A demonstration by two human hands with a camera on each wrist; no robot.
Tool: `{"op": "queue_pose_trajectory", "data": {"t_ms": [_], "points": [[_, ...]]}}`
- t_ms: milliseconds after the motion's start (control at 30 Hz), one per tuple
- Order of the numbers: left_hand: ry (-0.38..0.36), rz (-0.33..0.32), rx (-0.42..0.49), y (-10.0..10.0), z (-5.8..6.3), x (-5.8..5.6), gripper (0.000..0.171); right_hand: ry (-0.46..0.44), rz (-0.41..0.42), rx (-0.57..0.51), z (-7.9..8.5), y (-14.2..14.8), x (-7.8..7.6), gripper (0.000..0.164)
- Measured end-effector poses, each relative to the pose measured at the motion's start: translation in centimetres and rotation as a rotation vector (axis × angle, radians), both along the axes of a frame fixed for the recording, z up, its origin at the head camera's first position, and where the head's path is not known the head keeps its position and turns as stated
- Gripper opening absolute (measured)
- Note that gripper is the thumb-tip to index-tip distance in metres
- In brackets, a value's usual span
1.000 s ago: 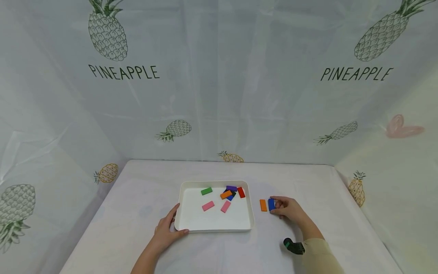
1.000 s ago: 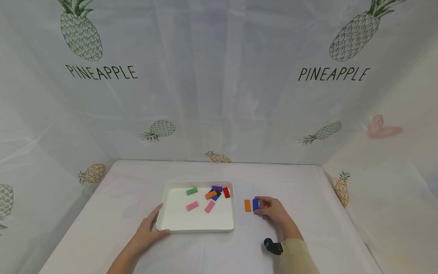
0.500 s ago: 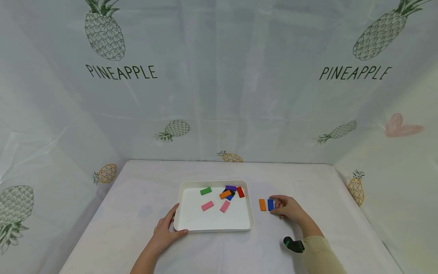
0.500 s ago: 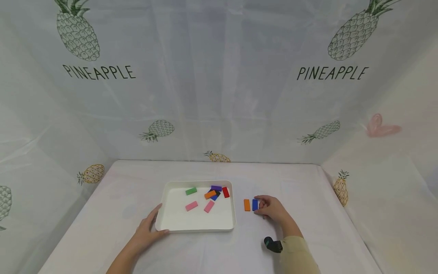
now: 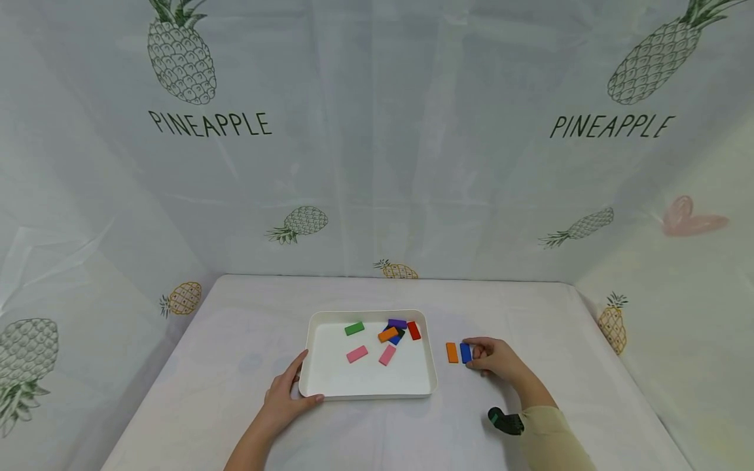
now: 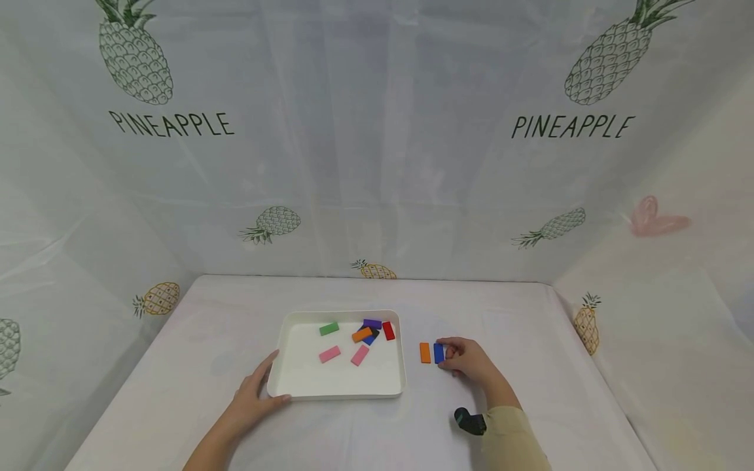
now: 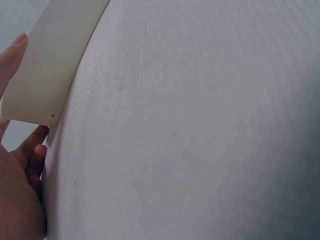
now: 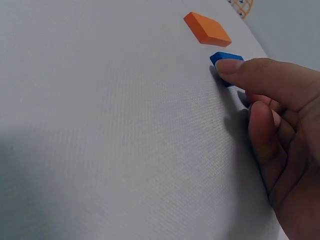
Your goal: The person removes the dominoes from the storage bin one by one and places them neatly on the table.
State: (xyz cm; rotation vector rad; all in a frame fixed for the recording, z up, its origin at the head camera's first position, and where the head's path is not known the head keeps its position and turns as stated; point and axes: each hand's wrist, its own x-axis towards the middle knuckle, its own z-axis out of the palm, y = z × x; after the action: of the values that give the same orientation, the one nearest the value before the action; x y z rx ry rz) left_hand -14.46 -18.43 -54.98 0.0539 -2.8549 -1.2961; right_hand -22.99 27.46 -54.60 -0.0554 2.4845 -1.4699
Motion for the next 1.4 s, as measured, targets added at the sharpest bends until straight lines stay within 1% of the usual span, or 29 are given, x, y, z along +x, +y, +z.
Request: {"op": "queue_pose_trajectory", "data": {"t_ms": [167,267,333,433,567,667,800,933,1000,1133,1233,1400], "points": [[0.005,-0.001,-0.005,0.0,-0.1,-0.1,0.095,0.009,0.025,-0.020,0.2,0.0,0.0,0.056],[-0.018,-0.001,-0.003,0.1,0.0,-0.1,0.096,0.016,0.023,-0.014,0.3,0.0,0.1,0.056],[-0.033,0.000,-0.004,0.1,0.0,-0.1,0.097,0.019,0.003,-0.003,0.4,-0.2,0.3,0.056],[-0.046,0.005,0.003,0.2,-0.1,-0.1,0.097,0.022,-0.049,0.011,0.7,-0.6,0.6,0.054],[-0.042,0.009,0.013,0.2,-0.2,-0.1,0.098,0.041,-0.084,-0.007,1.3,-1.4,1.0,0.054],[-0.038,0.010,0.008,0.1,-0.1,-0.1,0.097,0.072,-0.066,-0.039,2.0,-2.5,1.1,0.053],[-0.032,0.005,0.008,-0.1,0.0,-0.1,0.097,0.095,-0.056,-0.093,3.1,-4.6,1.3,0.051],[-0.030,0.002,0.011,0.0,0.0,0.0,0.096,0.110,-0.052,-0.096,3.7,-6.7,1.4,0.051],[-0.040,0.009,0.015,0.0,0.0,0.0,0.097,0.119,-0.042,-0.076,3.9,-7.5,1.5,0.049],[-0.059,0.017,0.021,0.1,0.0,0.0,0.098,0.121,-0.016,-0.085,4.2,-8.9,1.5,0.049],[-0.061,0.016,0.018,0.0,0.1,0.0,0.098,0.127,0.023,-0.100,4.5,-9.8,1.5,0.050],[-0.056,0.018,0.011,-0.1,0.0,0.0,0.097,0.134,0.110,-0.137,5.0,-11.3,1.4,0.051]]}}
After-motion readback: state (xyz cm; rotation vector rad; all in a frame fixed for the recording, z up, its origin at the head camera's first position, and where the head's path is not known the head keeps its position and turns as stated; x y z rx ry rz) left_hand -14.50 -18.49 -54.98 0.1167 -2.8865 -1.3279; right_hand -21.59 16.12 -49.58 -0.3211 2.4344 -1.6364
